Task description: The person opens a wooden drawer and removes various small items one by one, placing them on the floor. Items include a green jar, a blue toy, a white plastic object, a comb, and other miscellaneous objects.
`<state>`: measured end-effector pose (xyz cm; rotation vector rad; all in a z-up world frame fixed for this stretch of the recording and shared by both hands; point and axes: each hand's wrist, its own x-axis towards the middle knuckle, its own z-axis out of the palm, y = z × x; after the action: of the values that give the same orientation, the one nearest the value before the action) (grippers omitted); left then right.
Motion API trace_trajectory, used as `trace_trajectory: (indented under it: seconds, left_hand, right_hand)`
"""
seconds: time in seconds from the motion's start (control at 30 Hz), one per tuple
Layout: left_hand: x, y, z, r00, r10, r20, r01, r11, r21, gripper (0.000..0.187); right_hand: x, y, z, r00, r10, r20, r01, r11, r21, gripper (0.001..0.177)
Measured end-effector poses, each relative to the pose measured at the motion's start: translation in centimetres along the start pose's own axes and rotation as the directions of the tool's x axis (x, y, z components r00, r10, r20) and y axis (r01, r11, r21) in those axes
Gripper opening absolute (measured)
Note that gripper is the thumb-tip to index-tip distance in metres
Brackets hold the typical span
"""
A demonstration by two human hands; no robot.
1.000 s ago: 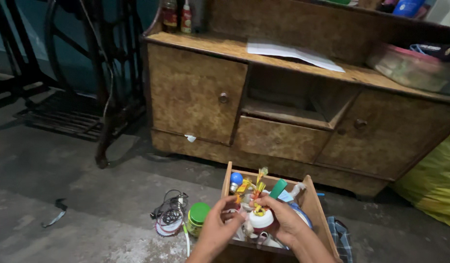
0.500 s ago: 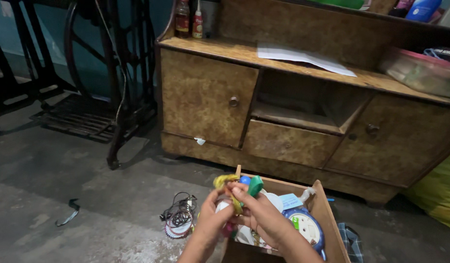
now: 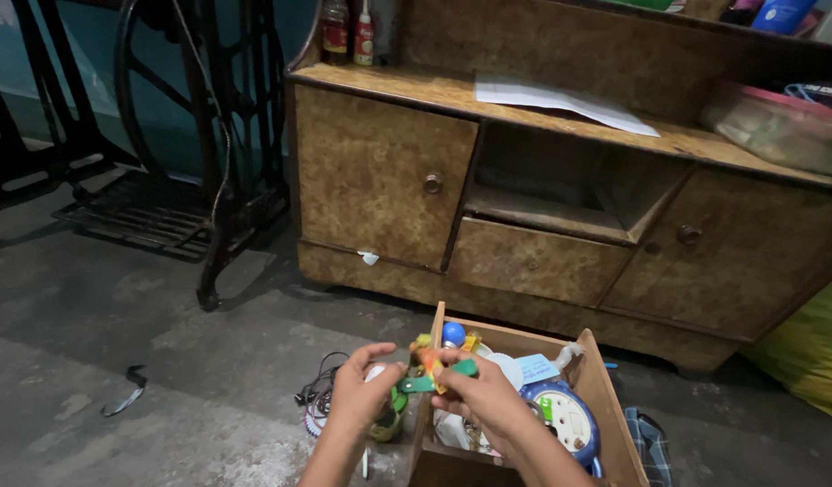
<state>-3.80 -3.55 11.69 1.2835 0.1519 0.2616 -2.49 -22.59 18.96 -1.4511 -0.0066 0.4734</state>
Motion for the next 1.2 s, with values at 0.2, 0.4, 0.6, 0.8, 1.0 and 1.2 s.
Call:
trace_trajectory:
  seconds: [0.2, 0.4, 0.6, 0.8, 1.0, 1.2]
  left_hand:
    - [0.5, -1.5, -0.8, 0.994, -0.103, -0.038, 0.104, 0.994, 0.016, 0.042]
    - [0.9, -4.3, -1.6, 0.969, -0.244, -0.038, 0.247, 0.954, 0.172, 0.042]
    - [2.1, -6.7, -2.8, 0.939, -0.334, -0.081, 0.344, 0.923, 0.175, 0.045]
    - [3.5, -8.2, -5.9, 0.918, -0.166, -0.361, 0.316, 0.855, 0.41, 0.035]
    - [3.3, -12.1, -8.7, 0.871, -0.169, -0.461, 0.453, 0.637, 0.623, 0.037]
    - [3.3, -12.6, -7.0, 0.918, -0.025, -0.396, 0.312, 0.661, 0.682, 0.036]
  right_hand:
    - [1.6, 3.3, -1.4, 0.999, -0.039, -0.006, 0.039, 0.996, -0.079, 0.036]
    - [2.0, 5.2, -1.5, 0.998, -0.064, -0.01, 0.061, 0.982, -0.181, 0.038]
    - [1.7, 5.8, 0.0, 0.981, -0.19, 0.045, 0.195, 0.932, -0.304, 0.031]
    - [1.2, 4.9, 2.0, 0.954, -0.289, 0.08, 0.297, 0.875, -0.381, 0.022]
    - [2.1, 4.8, 2.8, 0.959, -0.28, 0.033, 0.273, 0.893, -0.357, 0.021]
    - [3.3, 6.2, 2.7, 0.905, -0.402, 0.137, 0.425, 0.856, -0.295, 0.03]
